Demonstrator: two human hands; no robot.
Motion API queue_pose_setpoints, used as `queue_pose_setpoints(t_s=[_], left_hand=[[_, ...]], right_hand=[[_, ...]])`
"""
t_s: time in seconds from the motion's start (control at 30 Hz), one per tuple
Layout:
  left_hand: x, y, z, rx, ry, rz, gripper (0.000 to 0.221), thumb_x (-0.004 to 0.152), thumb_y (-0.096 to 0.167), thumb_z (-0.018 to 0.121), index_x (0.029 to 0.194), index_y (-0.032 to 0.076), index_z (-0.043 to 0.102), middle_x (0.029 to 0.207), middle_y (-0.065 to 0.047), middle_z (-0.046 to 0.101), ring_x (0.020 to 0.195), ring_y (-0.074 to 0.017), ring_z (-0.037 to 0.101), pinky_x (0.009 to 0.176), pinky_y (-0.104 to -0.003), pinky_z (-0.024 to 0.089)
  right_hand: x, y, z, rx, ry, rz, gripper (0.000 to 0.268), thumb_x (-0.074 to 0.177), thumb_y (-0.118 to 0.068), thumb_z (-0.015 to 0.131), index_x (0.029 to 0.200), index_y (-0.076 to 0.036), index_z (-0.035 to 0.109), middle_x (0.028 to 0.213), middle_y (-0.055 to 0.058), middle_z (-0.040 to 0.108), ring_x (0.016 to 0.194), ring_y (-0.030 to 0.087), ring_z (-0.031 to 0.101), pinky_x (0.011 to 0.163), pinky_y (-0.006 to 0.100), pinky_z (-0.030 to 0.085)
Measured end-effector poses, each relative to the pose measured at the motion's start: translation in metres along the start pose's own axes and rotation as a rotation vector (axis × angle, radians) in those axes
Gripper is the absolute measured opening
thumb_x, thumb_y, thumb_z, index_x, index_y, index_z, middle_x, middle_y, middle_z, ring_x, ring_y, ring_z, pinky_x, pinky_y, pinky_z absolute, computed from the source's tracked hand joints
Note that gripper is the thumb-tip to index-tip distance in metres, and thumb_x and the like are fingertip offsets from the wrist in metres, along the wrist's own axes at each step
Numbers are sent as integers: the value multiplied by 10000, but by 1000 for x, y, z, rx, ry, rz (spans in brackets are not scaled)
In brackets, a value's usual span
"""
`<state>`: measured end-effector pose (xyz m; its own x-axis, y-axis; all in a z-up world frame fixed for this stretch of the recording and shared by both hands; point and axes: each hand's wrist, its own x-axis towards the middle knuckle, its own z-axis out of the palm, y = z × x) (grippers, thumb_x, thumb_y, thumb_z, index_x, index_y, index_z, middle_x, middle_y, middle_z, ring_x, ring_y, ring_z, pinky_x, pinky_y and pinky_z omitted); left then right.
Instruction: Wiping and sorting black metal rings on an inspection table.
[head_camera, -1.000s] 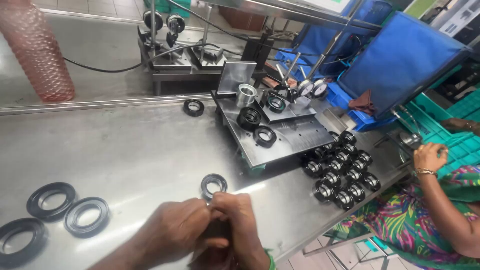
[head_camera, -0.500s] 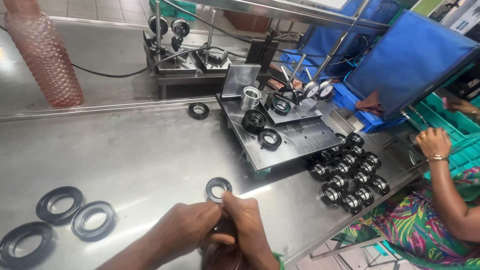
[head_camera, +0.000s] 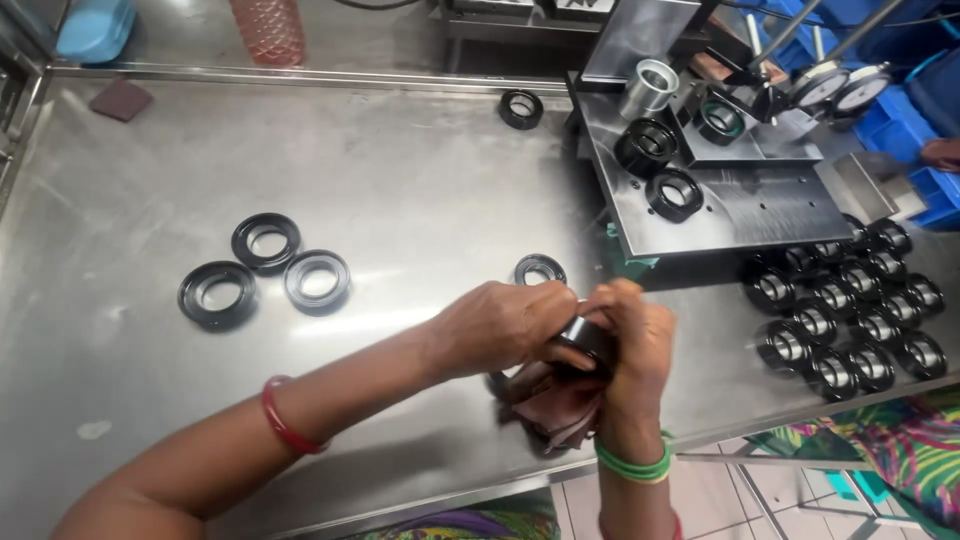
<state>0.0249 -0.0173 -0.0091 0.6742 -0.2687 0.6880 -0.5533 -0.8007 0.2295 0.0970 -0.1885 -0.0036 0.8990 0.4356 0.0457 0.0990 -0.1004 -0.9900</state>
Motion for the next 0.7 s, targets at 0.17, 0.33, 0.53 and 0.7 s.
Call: queue_pose_setpoints(t_s=[0.17, 0.33, 0.53, 0.7], left_hand=[[10, 34, 27, -666, 352, -250, 515, 1030, 581, 521, 1050, 72, 447, 846, -16, 582, 719, -102, 640, 566, -229, 547], [8, 28, 13, -1048, 543, -521, 469, 1035, 541, 507, 1065, 76, 452, 812, 0, 605, 611, -32, 562, 481, -195, 454], [-3, 13, -9, -1067, 538, -533, 421, 1064, 492, 501, 1090, 74, 455, 748, 8, 591, 532, -9, 537, 431, -154, 415], [4, 24, -12, -827, 385, -584, 375, 1082, 386, 521, 1178, 25, 489, 888, -54, 682, 763, -108, 672, 636, -257, 535]], right_hand=[[14, 15, 12, 1125, -316, -474, 914, 948, -754, 312, 767, 71, 664, 811, 98, 658, 732, 177, 548, 605, 266, 447], [13, 43, 17, 24, 460, -813, 878, 1045, -750, 311, 923, 51, 650, 836, 103, 663, 736, 200, 627, 700, 301, 547], [-12, -8, 26, -49, 188, -660, 634, 899, -543, 734, 1046, 62, 620, 952, 56, 638, 866, 109, 612, 768, 268, 523], [-14, 14, 31, -172, 358, -633, 299, 940, -184, 879, 906, 21, 664, 818, 21, 569, 703, 81, 492, 620, 215, 395]])
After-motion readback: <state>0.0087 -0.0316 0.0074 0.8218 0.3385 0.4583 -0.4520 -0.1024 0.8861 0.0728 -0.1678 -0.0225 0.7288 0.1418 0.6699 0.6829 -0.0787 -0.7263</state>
